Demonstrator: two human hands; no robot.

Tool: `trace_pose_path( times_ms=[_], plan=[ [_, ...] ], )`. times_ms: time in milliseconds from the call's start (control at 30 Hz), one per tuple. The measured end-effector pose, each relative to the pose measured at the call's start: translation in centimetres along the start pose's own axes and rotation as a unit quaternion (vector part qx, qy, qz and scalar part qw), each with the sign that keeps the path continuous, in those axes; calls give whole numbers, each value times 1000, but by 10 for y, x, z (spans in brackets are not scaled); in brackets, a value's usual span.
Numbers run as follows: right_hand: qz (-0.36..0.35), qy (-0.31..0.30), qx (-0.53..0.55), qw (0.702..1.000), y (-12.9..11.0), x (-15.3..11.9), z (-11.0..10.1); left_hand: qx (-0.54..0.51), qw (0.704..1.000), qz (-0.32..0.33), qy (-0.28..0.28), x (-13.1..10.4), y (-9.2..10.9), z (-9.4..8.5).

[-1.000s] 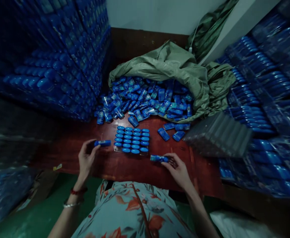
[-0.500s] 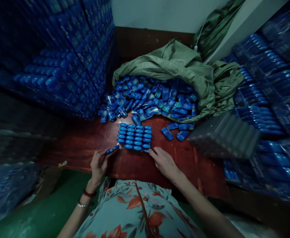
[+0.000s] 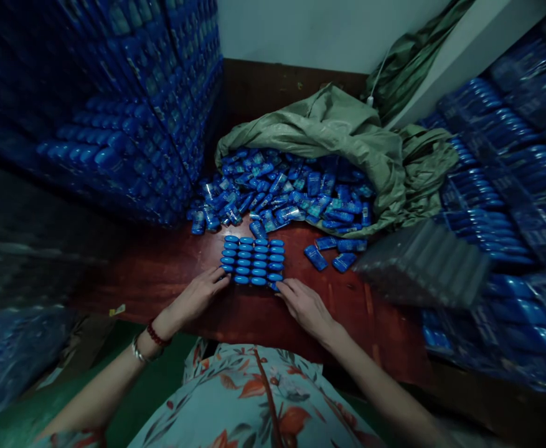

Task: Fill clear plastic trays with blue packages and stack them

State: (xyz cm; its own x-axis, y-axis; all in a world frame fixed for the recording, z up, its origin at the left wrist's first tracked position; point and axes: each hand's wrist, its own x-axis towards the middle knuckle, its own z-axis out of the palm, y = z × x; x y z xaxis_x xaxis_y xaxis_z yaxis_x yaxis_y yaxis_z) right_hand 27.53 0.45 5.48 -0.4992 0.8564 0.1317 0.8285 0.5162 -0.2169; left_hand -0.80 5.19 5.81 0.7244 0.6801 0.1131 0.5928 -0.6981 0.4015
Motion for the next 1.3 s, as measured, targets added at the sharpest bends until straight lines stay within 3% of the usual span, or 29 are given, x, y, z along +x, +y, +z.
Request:
trace_pose_path(
  times_ms=[133,333,433,533,600,667,767,933,1000,1067,1133,1200,1300],
  plan=[
    [-5,-21,-8,1000,-6,0,-4,-3,1000,7,14,-1,-2,5],
    [48,-103,-66,991,-24,27,-17,36,990,-13,135,-9,-1,27],
    [57,-69,-62,994,-24,24,-13,39,976,-51,207,-12,1,36],
    [71,21,-22,997,-8,7,-6,-43,958,-97,265,-8,1,37],
    [155,73,-14,985,10,-1,-4,-102,935,-144,306,4,-7,31],
    [273,76,-46,958,32,0,-4,-132,914,-192,333,25,-22,22],
    [366,-15,-106,925,57,16,-5,-109,916,-228,312,68,-52,7],
    [349,-138,-128,918,54,40,-3,54,952,-240,182,132,-84,-1],
    [338,-160,-125,919,47,39,-2,96,960,-231,123,147,-88,2],
    [331,-163,-124,921,44,32,-3,98,965,-221,99,152,-90,6],
    [339,-130,-120,924,44,21,-4,62,966,-215,132,147,-90,8],
    [347,-44,-82,933,43,10,-2,-14,954,-211,212,132,-88,10],
    [285,85,79,952,34,-1,8,-209,899,-220,315,88,-78,15]
  ],
)
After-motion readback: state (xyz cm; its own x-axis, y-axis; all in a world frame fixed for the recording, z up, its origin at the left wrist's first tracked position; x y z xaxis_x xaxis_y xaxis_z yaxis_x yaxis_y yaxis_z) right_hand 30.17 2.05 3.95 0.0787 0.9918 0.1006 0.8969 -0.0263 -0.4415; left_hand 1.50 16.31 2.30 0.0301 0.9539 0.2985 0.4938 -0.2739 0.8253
